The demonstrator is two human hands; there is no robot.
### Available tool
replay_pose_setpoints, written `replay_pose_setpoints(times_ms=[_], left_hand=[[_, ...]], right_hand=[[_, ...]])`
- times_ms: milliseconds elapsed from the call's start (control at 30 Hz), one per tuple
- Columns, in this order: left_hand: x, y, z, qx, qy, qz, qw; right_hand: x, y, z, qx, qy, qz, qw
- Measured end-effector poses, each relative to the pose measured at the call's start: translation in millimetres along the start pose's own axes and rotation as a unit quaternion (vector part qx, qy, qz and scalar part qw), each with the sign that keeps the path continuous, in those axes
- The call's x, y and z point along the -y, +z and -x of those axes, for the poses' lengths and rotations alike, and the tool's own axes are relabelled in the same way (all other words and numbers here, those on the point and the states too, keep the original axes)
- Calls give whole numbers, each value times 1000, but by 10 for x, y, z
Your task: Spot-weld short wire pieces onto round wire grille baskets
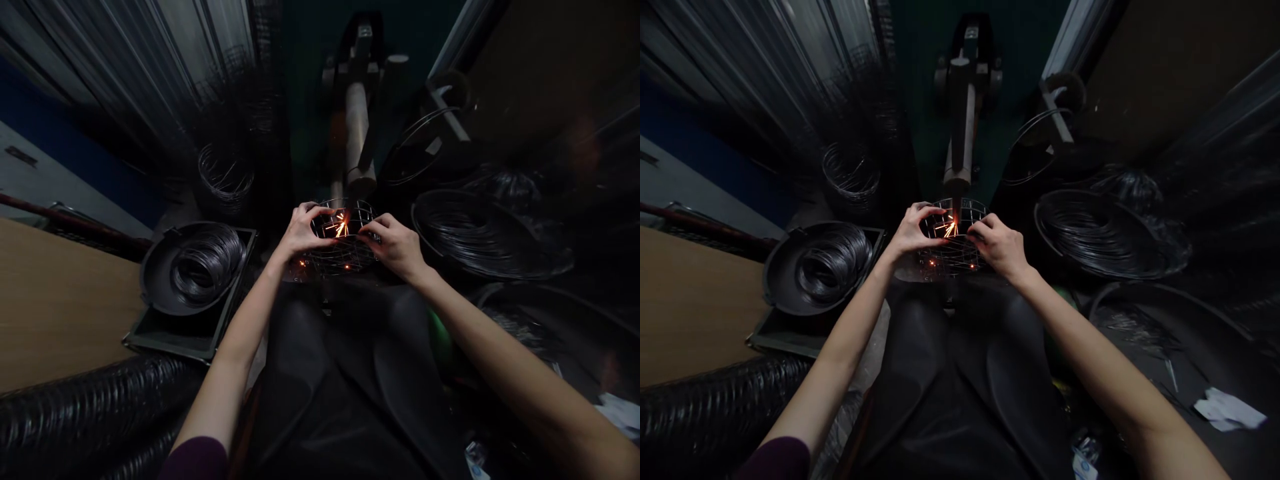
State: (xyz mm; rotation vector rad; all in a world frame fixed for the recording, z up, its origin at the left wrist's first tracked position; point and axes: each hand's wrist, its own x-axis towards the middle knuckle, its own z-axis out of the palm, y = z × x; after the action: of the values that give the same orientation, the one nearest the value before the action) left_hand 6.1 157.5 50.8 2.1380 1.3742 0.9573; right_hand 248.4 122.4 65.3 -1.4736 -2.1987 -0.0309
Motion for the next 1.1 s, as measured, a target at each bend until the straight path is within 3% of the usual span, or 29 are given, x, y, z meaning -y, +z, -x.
replay_pose_setpoints(times_ms=[267, 400, 500, 600, 700, 800, 867, 967, 1033, 1100], left_hand=[[140, -11, -314, 7, -3, 3, 1000], [280, -12, -285, 2, 1, 50, 999], [520, 85, 0, -11, -32, 154, 987], [753, 241, 275, 0, -94, 272, 958], [845, 342, 376, -52, -117, 314, 941], [793, 304, 391, -88, -73, 288, 951], [723, 219, 429, -101, -29, 248, 963], [607, 66, 536, -133, 25, 176, 975], [508, -31, 606, -133, 43, 125, 982], [377, -112, 654, -109, 52, 77, 990]], right_hand=[[54, 53, -311, 11, 99, -58, 993], [79, -102, -280, -21, 153, -117, 981], [26, -311, 175, 7, 208, -241, 948], [-70, -400, 906, 76, 269, -294, 914], [-215, -282, 1625, 174, 281, -259, 907], [-351, -121, 1994, 240, 235, -255, 907], [-345, -112, 1935, 217, 222, -252, 917], [-120, -288, 1461, 158, 215, -284, 921], [122, -456, 1026, 159, 196, -351, 902], [354, -576, 607, 211, 179, -395, 876]])
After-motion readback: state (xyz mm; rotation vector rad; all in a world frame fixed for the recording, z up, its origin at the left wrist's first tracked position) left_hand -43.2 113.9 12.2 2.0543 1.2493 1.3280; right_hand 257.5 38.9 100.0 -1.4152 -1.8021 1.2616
